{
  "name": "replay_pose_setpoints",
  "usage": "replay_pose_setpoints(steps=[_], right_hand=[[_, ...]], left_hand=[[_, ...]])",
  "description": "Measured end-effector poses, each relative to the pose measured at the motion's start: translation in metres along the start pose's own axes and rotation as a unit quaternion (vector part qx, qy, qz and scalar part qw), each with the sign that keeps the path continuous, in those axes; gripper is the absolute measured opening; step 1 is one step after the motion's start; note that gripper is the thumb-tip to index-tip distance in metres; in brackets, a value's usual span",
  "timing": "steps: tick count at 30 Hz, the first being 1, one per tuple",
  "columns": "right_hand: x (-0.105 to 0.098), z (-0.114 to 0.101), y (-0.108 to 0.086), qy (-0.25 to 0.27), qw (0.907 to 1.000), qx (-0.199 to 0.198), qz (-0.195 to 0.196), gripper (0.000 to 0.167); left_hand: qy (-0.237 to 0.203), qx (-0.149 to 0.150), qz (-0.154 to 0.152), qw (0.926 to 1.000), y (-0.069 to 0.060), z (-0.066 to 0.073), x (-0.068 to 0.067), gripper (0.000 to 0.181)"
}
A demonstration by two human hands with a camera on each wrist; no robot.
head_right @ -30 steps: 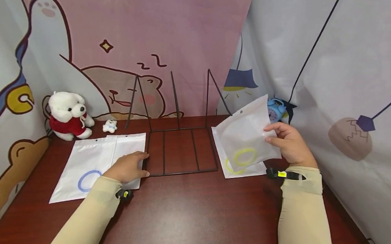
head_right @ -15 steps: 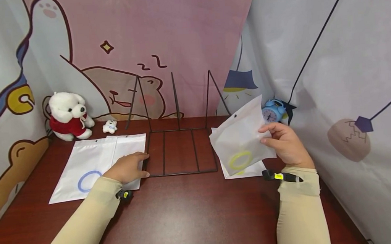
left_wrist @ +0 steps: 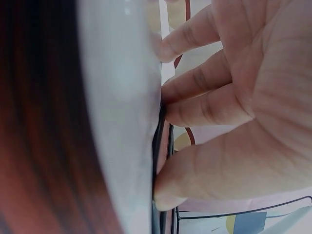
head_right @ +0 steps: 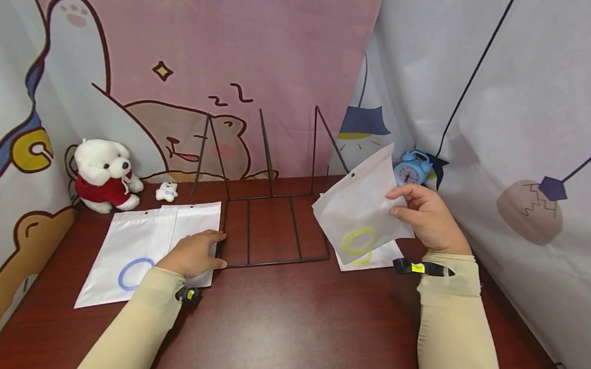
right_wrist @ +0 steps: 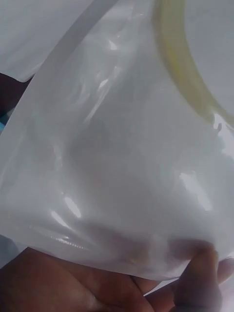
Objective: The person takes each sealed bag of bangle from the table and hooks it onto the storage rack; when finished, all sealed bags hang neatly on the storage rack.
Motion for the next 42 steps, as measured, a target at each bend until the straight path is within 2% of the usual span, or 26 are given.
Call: replay_pose_setpoints(steps=[7,12,21,25,28,32,36,39,42], right_hand=[[0.001,0.001,0.0,0.004,1.0,0.003,0.007,0.032],[0.004,0.003,0.001,-0.024,0.9991,0.016,0.031,0.029],[0.016,0.012,0.011,-0.053,0.9951,-0.026,0.079,0.03],[0.019,0.016,0.012,-0.08,0.9936,-0.015,0.079,0.028],[0.019,0.018,0.01,-0.132,0.9889,0.012,0.067,0.024],[0.017,0.023,0.007,-0.184,0.9807,0.059,0.027,0.02],[0.016,0.03,0.005,-0.174,0.9791,0.102,-0.029,0.02],[0.016,0.035,0.004,-0.162,0.9771,0.111,-0.082,0.02],[0.017,0.04,0.003,-0.161,0.9712,0.111,-0.135,0.022]], left_hand=[[0.002,0.005,0.001,1.0,-0.001,0.001,-0.001,0.073],[0.002,0.005,0.001,1.0,-0.003,0.003,-0.001,0.073],[0.001,0.002,-0.001,1.0,-0.003,0.003,-0.002,0.073],[0.001,0.0,-0.003,1.0,-0.002,0.002,-0.001,0.073],[0.0,-0.001,-0.003,1.0,-0.002,0.003,-0.001,0.073],[-0.002,0.0,-0.002,1.0,-0.003,0.004,-0.003,0.073],[-0.001,0.0,-0.002,1.0,-0.003,0.004,-0.003,0.073],[0.001,-0.001,-0.003,1.0,-0.002,0.003,-0.003,0.073],[-0.002,-0.002,-0.004,1.0,-0.003,0.003,-0.002,0.073]])
Point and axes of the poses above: each hand's wrist, its own y-axis towards the middle knuckle, its own x-axis out of the palm, z = x × y, the point moved 6 cm from there along y, towards the middle knuckle, and after that the axes turned 4 degrees about y, right-handed, at the moved point
